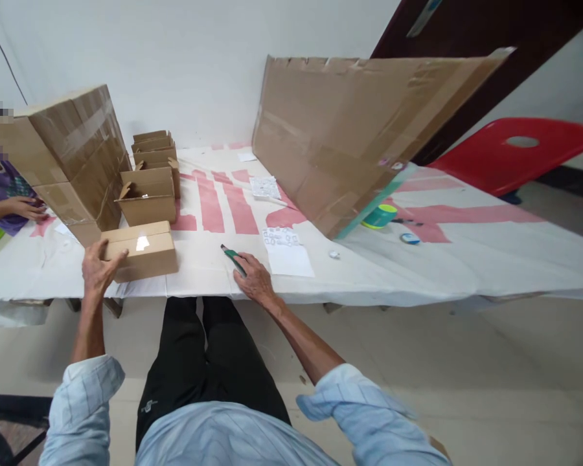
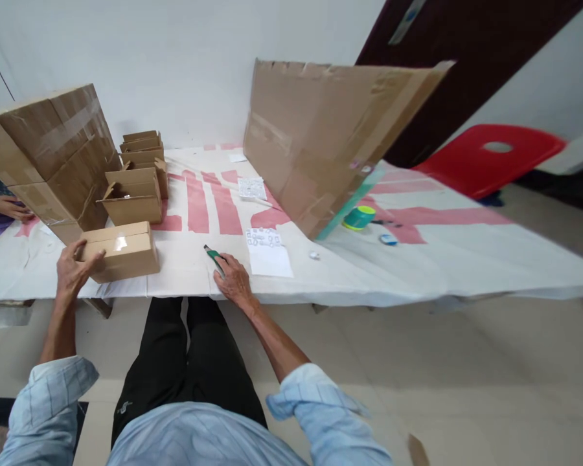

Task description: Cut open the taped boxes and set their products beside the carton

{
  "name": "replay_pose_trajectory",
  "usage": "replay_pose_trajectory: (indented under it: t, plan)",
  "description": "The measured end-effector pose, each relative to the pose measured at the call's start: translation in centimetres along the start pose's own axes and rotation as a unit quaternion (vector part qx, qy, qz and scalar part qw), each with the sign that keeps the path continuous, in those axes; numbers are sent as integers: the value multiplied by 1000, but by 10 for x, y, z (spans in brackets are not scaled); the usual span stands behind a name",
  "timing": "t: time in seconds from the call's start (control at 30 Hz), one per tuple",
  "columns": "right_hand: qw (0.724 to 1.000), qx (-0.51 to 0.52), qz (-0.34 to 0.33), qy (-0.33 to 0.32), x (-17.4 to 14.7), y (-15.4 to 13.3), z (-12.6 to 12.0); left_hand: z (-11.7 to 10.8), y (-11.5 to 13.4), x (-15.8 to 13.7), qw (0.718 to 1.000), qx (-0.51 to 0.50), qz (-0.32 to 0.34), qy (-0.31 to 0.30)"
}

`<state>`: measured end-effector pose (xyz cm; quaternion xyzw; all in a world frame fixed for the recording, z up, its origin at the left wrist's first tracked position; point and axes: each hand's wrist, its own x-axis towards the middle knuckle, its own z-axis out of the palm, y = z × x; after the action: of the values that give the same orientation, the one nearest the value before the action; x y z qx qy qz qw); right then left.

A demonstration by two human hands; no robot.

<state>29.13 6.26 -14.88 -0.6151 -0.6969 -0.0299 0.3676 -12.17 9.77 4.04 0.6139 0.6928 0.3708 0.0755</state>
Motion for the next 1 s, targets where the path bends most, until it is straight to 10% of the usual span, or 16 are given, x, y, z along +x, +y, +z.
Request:
replay_pose_trajectory:
  t: [0.23,0.53,1.0]
  plan:
    - [998,56,4,1,-3,4,-2,34,9,-34,982,-128,102,-98]
    - [995,102,3,-5,1,14,-1,59,-25,-29,881,-334,78,-325]
    - [991,133,30,8,5,7,-4,64,-25,-61,906,-306,77,-281]
